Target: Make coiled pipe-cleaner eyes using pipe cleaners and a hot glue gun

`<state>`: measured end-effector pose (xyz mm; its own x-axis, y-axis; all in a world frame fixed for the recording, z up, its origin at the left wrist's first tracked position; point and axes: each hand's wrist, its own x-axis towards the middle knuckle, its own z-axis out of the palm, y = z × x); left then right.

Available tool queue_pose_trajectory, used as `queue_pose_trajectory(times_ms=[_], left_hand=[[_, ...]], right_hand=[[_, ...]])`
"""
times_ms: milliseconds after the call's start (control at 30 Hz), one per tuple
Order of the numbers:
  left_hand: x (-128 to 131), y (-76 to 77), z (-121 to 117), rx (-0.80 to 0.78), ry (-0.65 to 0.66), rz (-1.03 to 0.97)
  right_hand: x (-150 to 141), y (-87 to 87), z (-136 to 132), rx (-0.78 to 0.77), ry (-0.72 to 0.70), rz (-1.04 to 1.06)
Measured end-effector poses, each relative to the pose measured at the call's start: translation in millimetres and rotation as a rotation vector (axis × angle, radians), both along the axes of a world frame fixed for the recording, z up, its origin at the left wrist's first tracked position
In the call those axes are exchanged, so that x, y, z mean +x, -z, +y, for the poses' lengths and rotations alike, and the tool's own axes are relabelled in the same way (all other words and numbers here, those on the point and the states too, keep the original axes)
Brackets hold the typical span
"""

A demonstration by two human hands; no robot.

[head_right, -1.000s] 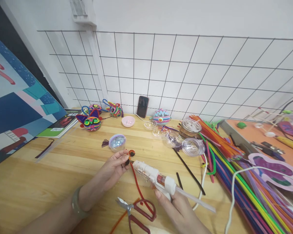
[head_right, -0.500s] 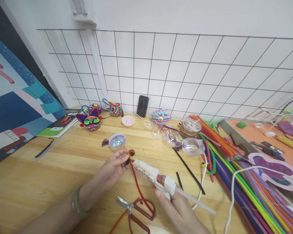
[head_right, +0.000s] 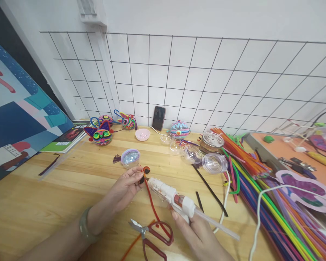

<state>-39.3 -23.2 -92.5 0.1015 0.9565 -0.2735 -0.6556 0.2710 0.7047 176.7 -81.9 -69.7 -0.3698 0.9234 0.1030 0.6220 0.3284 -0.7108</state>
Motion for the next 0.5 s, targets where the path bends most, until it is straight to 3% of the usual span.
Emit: queue_pose_trajectory(times_ms=[500], left_hand=[[0.2, -0.1, 1.0, 0.002, 0.006, 0.0]], right_hand=[[1.0, 3.8, 2.4, 0.008, -0.037, -0.031]])
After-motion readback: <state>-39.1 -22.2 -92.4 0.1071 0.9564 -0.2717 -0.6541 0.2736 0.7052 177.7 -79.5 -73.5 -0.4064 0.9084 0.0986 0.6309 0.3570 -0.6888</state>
